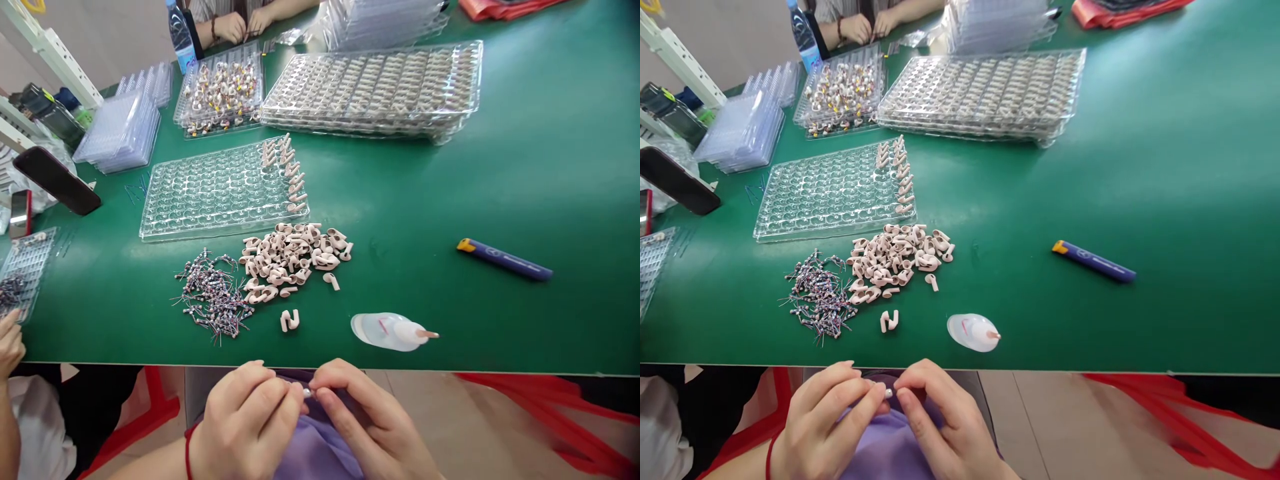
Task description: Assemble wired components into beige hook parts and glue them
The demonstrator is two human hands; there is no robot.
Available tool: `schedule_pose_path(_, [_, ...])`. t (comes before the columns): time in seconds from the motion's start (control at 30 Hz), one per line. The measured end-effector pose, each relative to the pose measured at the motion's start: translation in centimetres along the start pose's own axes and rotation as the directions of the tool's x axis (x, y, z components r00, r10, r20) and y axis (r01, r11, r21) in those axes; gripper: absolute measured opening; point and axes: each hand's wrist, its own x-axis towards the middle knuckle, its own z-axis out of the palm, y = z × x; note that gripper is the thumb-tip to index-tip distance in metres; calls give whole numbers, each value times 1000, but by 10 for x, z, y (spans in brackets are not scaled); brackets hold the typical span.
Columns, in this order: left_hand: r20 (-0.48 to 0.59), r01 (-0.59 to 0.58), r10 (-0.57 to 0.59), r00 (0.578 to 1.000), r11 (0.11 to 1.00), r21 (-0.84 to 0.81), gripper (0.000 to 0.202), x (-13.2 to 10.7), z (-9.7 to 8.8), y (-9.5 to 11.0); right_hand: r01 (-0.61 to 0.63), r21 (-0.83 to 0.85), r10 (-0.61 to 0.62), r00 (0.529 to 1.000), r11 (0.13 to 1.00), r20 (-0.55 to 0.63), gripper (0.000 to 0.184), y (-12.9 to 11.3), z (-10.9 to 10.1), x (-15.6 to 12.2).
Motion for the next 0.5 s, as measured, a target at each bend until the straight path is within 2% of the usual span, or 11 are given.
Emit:
schedule_pose_path(0.23, [3, -29, 29, 1000, 999, -21, 29, 4, 0, 1, 51, -47, -48, 998, 998, 46, 14, -5, 3, 4])
schedule_pose_path(0.37, [3, -74, 74, 997, 997, -8, 29, 5, 1, 3, 87, -124, -89, 996, 988, -7, 20, -7, 7, 8])
schedule_pose_path(0.5, [3, -92, 92, 996, 996, -8, 28, 2, 3, 4, 56, -167, -64, 997, 984, -42, 30, -6, 10, 11])
